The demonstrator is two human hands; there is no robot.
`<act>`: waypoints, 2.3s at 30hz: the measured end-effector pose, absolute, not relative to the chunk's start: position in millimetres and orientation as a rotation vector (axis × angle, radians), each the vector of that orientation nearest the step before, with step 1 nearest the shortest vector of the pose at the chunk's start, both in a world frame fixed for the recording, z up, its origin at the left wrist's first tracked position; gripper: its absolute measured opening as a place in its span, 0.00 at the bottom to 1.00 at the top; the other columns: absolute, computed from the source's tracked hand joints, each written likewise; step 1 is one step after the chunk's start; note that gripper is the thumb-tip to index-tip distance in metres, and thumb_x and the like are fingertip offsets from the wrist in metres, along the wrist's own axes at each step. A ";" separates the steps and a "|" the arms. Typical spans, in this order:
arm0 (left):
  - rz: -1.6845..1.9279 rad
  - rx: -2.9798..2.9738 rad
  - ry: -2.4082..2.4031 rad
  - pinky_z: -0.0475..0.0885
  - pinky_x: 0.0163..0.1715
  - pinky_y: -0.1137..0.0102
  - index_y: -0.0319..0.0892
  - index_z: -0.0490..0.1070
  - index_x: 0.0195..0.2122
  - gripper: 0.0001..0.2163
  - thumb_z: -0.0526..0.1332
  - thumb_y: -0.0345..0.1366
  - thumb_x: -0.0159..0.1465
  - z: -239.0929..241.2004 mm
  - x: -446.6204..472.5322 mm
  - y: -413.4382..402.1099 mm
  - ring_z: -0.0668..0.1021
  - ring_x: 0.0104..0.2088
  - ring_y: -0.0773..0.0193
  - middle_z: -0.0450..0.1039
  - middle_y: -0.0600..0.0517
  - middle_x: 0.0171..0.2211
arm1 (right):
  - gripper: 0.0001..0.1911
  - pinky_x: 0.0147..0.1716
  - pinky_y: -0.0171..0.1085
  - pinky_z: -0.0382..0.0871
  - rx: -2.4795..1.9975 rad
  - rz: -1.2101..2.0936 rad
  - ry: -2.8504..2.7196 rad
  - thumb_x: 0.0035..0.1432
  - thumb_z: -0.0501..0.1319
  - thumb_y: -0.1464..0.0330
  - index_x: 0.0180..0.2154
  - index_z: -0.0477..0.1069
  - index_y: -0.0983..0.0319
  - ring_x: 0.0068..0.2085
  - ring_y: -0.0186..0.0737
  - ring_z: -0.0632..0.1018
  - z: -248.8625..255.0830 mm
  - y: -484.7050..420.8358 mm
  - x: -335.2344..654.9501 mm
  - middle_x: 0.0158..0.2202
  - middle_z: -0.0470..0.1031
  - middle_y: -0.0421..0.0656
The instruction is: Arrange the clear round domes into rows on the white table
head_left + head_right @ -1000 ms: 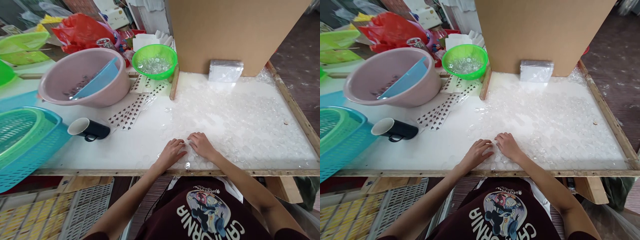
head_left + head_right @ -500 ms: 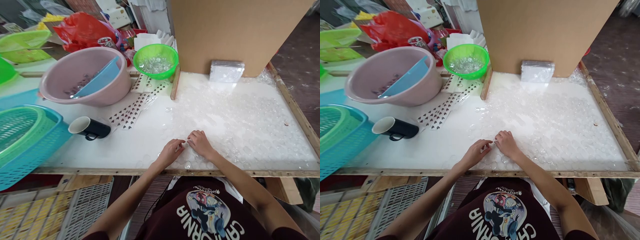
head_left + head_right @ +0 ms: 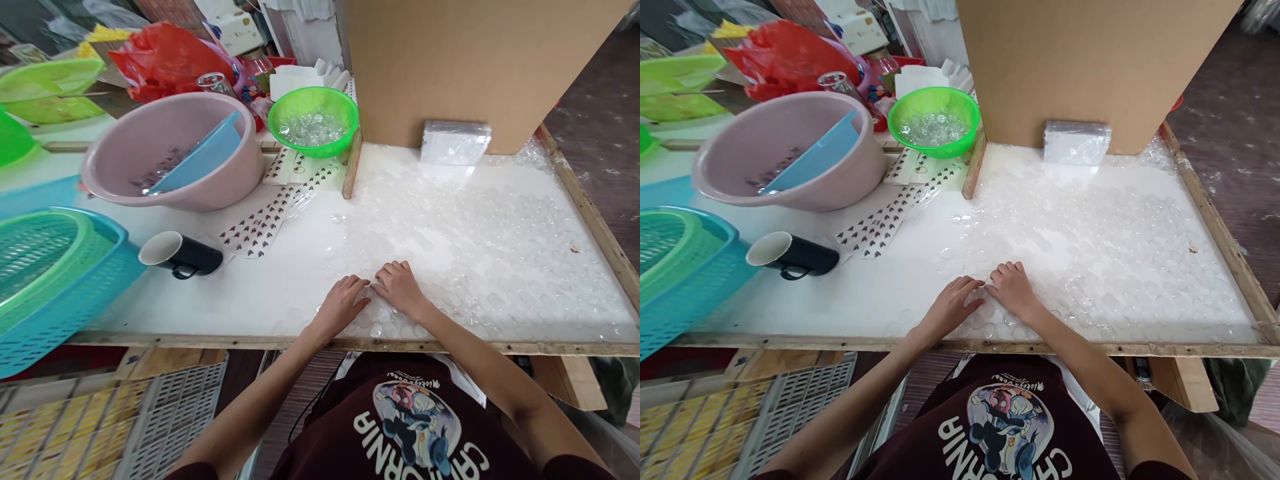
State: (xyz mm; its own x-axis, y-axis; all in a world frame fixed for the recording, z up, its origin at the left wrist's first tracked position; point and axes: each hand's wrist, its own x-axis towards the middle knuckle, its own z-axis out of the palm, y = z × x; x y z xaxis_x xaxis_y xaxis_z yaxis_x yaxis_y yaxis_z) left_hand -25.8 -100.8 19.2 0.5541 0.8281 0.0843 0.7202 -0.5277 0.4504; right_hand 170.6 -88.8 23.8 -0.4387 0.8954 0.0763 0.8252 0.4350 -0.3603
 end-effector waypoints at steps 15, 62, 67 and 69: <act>0.595 2.129 1.431 0.71 0.35 0.66 0.44 0.64 0.47 0.12 0.57 0.35 0.62 41.3 -43.1 -97.5 0.72 0.34 0.62 0.69 0.49 0.44 | 0.07 0.48 0.45 0.58 -1.657 0.605 -2.148 0.68 0.56 0.67 0.43 0.72 0.61 0.42 0.43 0.75 23.9 -85.9 182.8 0.38 0.77 0.44; 0.338 2.346 1.155 0.71 0.47 0.60 0.43 0.73 0.47 0.09 0.62 0.34 0.65 35.8 -71.7 -124.1 0.75 0.46 0.54 0.75 0.47 0.44 | 0.09 0.49 0.43 0.56 -1.538 0.719 -2.270 0.69 0.54 0.70 0.41 0.73 0.62 0.38 0.39 0.77 33.4 -101.0 153.3 0.36 0.80 0.43; 0.398 2.360 1.242 0.70 0.44 0.61 0.42 0.73 0.45 0.07 0.58 0.31 0.68 29.7 -62.5 -115.3 0.75 0.42 0.55 0.76 0.47 0.40 | 0.10 0.49 0.44 0.59 -1.552 0.488 -2.248 0.67 0.56 0.72 0.47 0.72 0.63 0.47 0.45 0.76 34.3 -104.1 158.5 0.47 0.77 0.49; 0.430 2.361 1.268 0.70 0.42 0.62 0.42 0.73 0.42 0.07 0.56 0.31 0.68 28.3 -64.5 -112.3 0.76 0.40 0.56 0.76 0.48 0.38 | 0.09 0.48 0.44 0.60 -1.445 0.538 -2.295 0.67 0.56 0.72 0.46 0.73 0.63 0.47 0.44 0.75 34.1 -108.3 156.9 0.46 0.77 0.48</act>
State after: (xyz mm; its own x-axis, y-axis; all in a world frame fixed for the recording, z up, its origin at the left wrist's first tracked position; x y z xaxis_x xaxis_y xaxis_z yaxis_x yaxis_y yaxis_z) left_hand -64.5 -112.3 28.3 0.5355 0.8417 0.0697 0.7104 -0.4935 0.5019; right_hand 156.9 -108.3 34.1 -0.4031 0.9086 0.1092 0.7655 0.4002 -0.5038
